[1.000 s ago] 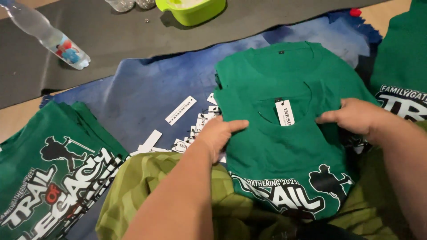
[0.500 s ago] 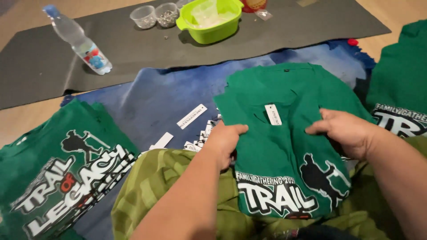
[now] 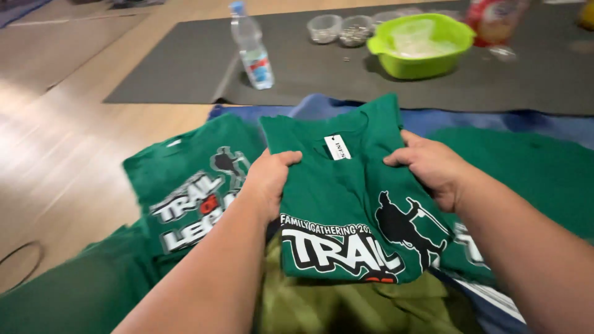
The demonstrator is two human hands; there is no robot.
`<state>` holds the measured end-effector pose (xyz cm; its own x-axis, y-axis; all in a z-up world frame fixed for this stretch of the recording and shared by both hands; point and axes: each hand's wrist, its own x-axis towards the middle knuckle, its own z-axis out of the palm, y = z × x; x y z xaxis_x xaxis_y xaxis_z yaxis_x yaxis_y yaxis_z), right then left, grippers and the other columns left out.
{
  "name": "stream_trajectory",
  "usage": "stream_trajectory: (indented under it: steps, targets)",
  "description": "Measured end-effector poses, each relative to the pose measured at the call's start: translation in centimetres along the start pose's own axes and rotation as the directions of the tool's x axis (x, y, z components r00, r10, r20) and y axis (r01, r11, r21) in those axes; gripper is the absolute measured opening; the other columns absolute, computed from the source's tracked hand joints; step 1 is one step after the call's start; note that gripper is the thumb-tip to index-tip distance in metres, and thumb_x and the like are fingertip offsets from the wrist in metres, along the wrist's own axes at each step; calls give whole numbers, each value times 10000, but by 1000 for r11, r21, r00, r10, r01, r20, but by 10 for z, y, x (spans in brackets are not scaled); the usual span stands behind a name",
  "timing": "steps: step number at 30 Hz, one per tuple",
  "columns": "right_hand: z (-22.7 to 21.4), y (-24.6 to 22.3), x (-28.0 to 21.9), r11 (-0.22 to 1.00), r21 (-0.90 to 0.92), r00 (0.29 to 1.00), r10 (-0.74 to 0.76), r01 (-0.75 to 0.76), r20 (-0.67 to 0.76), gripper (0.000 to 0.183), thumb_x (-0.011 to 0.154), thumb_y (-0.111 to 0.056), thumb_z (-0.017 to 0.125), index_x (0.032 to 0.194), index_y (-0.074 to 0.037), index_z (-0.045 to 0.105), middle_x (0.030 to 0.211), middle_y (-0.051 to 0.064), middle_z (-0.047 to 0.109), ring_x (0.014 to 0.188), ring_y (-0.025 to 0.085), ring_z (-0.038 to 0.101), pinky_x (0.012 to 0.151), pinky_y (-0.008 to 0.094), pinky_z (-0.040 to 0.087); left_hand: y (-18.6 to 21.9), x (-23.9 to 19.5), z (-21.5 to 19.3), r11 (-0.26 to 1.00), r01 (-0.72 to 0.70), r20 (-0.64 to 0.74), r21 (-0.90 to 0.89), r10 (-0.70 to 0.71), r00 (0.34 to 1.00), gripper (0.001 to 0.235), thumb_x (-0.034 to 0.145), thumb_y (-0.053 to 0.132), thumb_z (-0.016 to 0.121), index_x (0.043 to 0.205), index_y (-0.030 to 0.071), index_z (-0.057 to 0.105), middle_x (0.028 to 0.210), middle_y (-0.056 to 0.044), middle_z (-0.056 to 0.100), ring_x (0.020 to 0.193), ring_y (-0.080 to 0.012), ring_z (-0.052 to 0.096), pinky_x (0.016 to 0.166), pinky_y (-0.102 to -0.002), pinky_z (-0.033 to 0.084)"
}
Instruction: The person attaches white tags to a stack of green t-shirts using a plastic fastener. They pick up a tag, thread it through the collar of a shirt, secure it with a fastener, and then fold the shirt onto a pile.
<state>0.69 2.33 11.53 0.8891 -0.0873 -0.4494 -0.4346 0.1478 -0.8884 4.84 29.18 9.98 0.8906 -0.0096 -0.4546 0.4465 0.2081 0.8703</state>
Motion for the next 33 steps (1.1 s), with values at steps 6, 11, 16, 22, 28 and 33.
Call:
stream_trajectory:
  steps: [6,11,16,22,28,33]
  targets:
    - [92,-14,28,997,-69,984,-7,19,177,456,839,22,599,1254,-165,630,1108,225,739,939,409,736,757,571,623,33,-27,-82,993,-118,-132,24,120,984,599,833,64,701,1413,161,585,1319,-236,682,1182,-453,670,1016,-651,526]
    - [160,-9,40,985,-168,962,2,45,273,448,849,19,575,1253,-169,628,1108,220,744,942,411,739,747,552,621,51,-41,-133,987,-44,-217,157,78,973,626,900,127,673,1496,238,519,1404,-156,655,1253,-422,645,1053,-626,514]
    - [215,5,61,978,-205,944,25,45,328,495,853,51,557,1290,-173,622,1135,214,745,977,406,735,771,556,617,55,-26,-191,963,20,-283,268,59,957,599,936,148,652,1510,238,506,1406,-120,657,1256,-382,648,1053,-609,525]
    - [275,5,85,959,-239,922,-51,152,384,572,875,31,552,1400,-197,567,1258,197,713,1070,393,722,830,552,616,60,-13,-235,876,-130,-420,464,347,839,493,833,185,694,1322,145,645,1301,-164,703,1261,-390,633,1040,-569,509]
    - [296,15,108,619,-710,920,-52,335,389,785,943,-257,685,1579,-65,266,1421,383,515,1306,553,515,1059,641,465,32,23,-286,789,174,-483,589,171,859,1028,957,448,717,1657,214,2,1603,-271,377,1473,-477,373,1219,-621,320]
    - [283,52,137,469,-841,961,-87,271,262,895,841,-211,754,1621,-264,319,1421,222,596,1326,370,563,1071,500,495,21,16,-263,206,400,-412,893,19,911,904,964,530,556,1682,293,60,1723,-180,134,1576,-395,185,1242,-544,234]
